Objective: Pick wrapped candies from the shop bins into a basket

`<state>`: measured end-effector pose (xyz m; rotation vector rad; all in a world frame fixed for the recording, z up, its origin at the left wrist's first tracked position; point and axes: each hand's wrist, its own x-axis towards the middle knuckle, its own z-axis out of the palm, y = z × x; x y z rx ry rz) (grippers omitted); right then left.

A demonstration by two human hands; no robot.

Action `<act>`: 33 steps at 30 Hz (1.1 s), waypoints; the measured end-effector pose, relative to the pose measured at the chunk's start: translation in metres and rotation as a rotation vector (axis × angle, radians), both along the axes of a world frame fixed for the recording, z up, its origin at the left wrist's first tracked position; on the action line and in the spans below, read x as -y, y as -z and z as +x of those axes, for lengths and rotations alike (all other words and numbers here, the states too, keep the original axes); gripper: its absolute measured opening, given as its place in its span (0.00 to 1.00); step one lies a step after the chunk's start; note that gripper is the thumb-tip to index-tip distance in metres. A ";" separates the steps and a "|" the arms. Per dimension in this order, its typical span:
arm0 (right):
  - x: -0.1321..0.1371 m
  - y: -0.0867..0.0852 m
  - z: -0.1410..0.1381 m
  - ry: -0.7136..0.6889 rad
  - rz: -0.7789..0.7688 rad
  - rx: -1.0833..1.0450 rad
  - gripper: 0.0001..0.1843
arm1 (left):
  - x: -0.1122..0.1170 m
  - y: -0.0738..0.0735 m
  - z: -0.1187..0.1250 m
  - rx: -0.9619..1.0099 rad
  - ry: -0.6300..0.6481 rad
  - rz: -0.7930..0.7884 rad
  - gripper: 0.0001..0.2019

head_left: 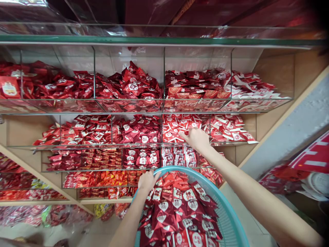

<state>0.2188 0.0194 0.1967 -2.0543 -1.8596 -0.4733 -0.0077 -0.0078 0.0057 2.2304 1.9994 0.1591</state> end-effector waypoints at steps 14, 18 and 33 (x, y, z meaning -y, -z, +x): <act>-0.007 -0.004 -0.023 0.061 -0.051 -0.055 0.26 | 0.000 -0.001 0.002 -0.002 -0.012 -0.019 0.37; -0.001 -0.004 -0.020 0.027 -0.020 -0.063 0.23 | 0.001 -0.004 0.002 -0.014 -0.011 -0.035 0.36; 0.077 0.005 0.009 -0.703 -0.385 -0.673 0.13 | -0.001 -0.004 0.003 -0.028 0.000 -0.065 0.38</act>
